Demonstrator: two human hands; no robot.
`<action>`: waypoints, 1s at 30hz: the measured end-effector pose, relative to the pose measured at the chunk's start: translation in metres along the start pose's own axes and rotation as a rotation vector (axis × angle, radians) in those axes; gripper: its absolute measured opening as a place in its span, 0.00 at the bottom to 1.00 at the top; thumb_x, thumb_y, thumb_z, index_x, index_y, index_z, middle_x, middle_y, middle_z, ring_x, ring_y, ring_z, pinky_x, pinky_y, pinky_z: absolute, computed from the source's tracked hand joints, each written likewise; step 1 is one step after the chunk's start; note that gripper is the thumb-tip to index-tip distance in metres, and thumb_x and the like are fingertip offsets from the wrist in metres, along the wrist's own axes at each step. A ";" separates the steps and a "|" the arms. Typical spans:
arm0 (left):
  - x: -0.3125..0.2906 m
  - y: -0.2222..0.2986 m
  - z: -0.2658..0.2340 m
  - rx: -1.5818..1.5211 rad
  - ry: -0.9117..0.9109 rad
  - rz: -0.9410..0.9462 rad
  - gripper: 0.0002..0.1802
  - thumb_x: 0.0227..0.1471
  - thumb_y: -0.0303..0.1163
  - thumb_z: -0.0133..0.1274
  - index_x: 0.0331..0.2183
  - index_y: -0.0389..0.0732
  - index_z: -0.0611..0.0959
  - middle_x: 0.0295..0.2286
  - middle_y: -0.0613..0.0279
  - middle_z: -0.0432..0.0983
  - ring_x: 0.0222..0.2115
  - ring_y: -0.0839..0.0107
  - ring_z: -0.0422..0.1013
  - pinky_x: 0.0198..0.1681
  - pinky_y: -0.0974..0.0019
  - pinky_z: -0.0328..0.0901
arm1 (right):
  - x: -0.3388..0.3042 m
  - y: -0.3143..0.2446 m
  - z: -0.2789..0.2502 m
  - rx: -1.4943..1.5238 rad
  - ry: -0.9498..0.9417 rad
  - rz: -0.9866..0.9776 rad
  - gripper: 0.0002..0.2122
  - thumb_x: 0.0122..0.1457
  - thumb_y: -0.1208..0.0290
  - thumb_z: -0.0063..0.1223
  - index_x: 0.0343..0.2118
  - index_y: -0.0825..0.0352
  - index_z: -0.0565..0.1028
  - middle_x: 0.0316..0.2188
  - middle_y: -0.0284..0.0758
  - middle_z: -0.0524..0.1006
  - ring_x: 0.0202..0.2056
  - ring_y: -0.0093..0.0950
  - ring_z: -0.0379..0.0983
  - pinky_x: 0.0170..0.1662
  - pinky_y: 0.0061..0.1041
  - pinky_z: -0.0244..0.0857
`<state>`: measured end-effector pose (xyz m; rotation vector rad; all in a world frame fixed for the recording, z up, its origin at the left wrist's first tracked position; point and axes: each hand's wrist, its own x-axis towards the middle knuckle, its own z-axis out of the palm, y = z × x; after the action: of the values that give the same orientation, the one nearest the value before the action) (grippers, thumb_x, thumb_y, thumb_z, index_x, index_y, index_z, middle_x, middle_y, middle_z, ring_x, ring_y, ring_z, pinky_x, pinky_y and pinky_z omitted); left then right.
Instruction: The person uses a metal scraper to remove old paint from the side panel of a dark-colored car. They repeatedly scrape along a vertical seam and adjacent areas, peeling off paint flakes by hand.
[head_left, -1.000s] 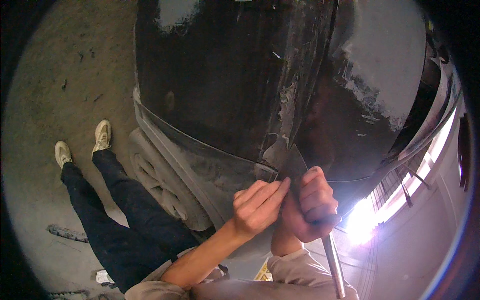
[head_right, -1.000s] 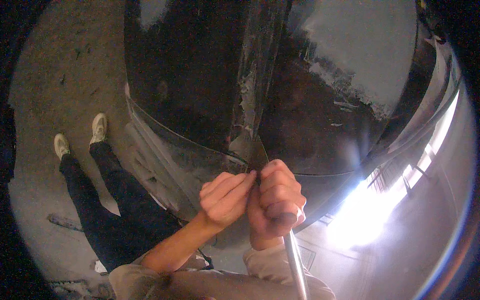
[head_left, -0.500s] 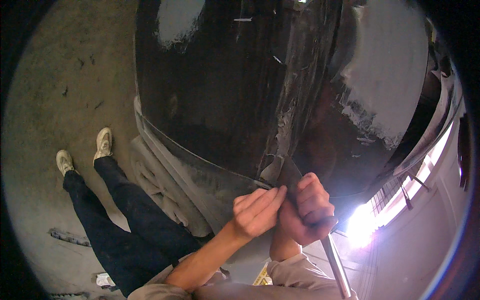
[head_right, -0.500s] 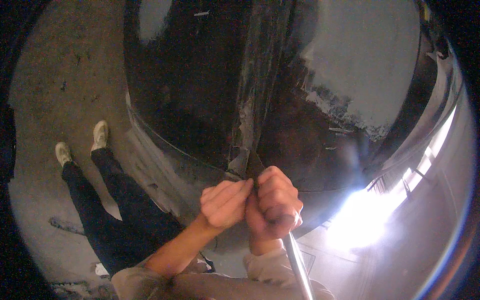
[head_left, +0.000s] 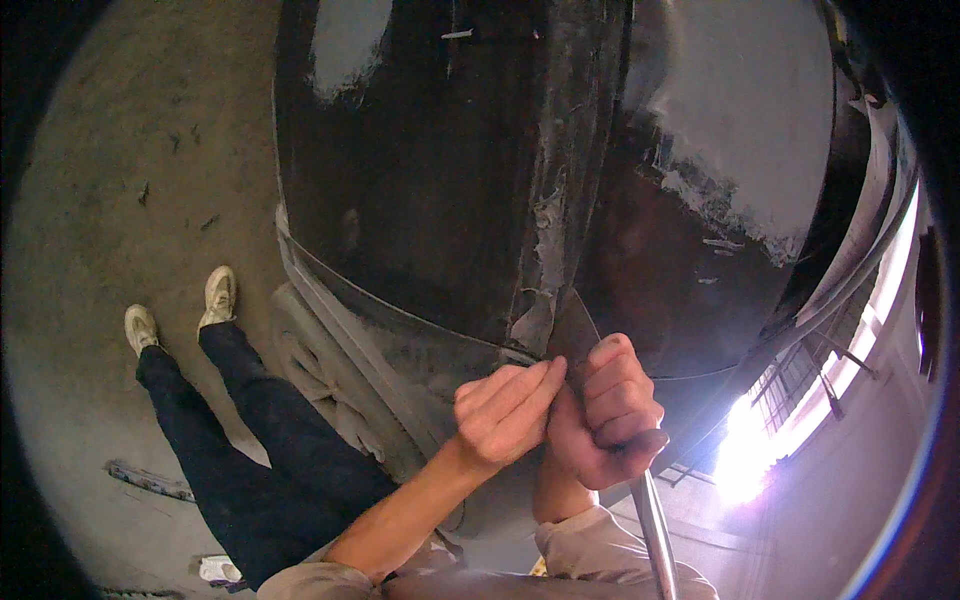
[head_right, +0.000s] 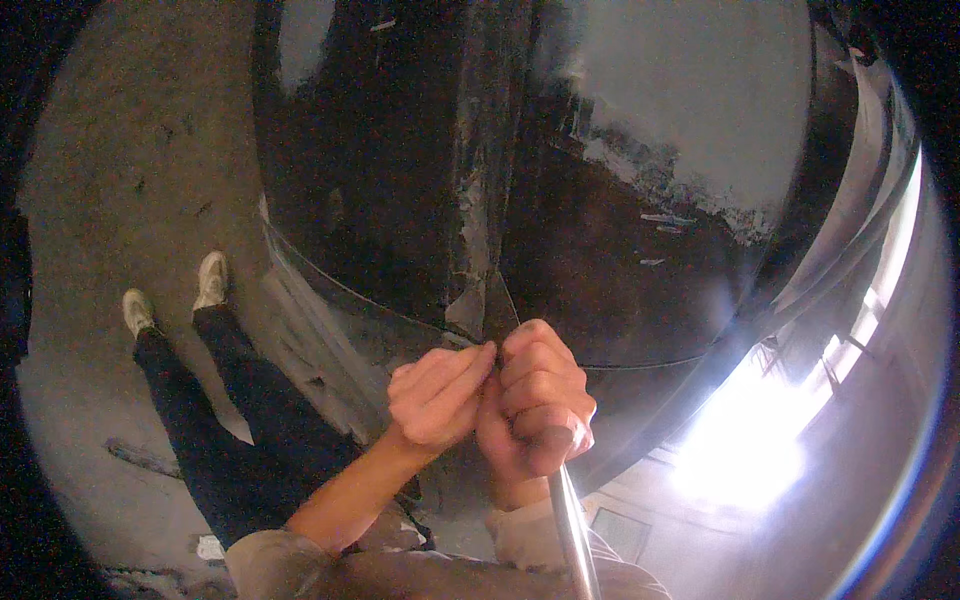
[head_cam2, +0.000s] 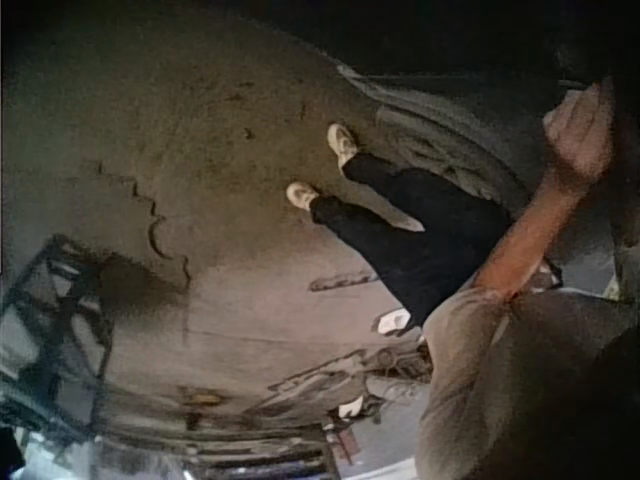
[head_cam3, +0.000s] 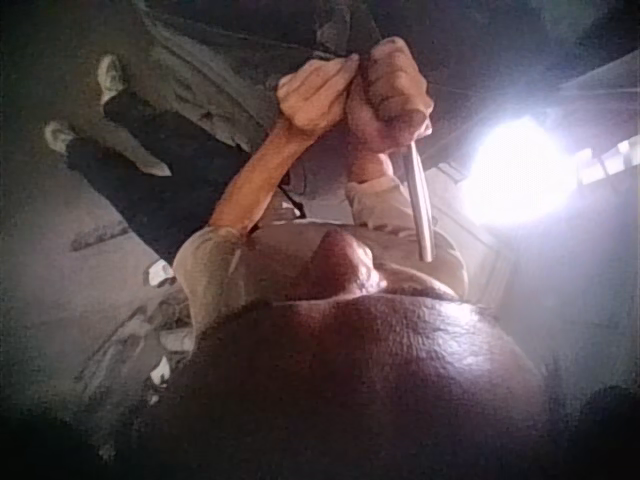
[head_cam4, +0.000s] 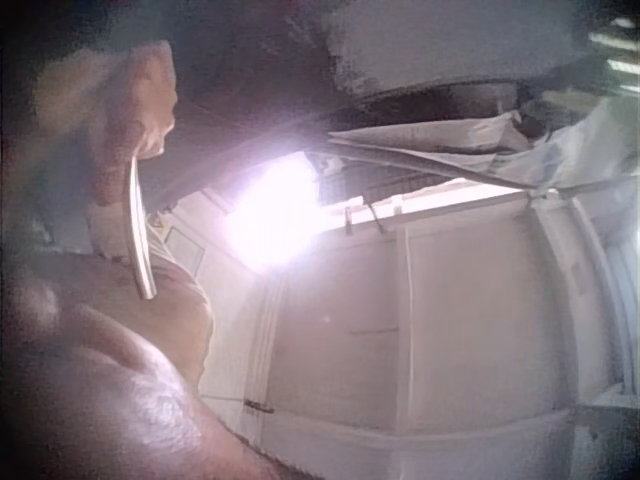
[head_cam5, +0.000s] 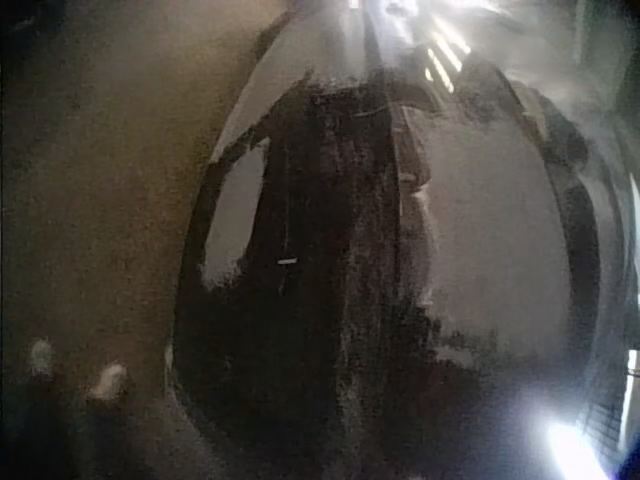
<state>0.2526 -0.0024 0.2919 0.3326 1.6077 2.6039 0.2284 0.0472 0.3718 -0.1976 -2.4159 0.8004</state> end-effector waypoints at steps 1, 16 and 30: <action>-0.002 0.000 0.000 -0.008 -0.015 -0.015 0.21 0.32 0.17 0.61 0.37 0.27 0.87 0.30 0.54 0.80 0.24 0.65 0.77 0.23 0.67 0.71 | -0.001 0.000 -0.001 0.000 0.000 0.001 0.26 0.71 0.57 0.32 0.12 0.56 0.55 0.10 0.26 0.54 0.16 0.23 0.47 0.29 0.31 0.49; 0.033 -0.013 -0.003 -0.077 -0.020 -0.067 0.26 0.28 0.18 0.59 0.38 0.26 0.86 0.30 0.53 0.80 0.25 0.64 0.77 0.24 0.67 0.71 | 0.037 0.015 0.025 -0.012 0.019 0.035 0.21 0.66 0.69 0.40 0.14 0.59 0.53 0.10 0.28 0.56 0.16 0.24 0.49 0.25 0.31 0.50; 0.069 -0.025 0.014 -0.034 0.097 -0.059 0.18 0.40 0.15 0.60 0.39 0.29 0.88 0.29 0.51 0.81 0.26 0.57 0.77 0.28 0.62 0.72 | 0.079 0.046 0.042 0.454 0.103 0.028 0.18 0.60 0.79 0.45 0.16 0.61 0.53 0.12 0.27 0.55 0.16 0.23 0.49 0.25 0.31 0.48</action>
<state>0.1872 0.0325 0.2858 0.1572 1.5731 2.6377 0.1377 0.0876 0.3558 -0.0909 -2.0755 1.2897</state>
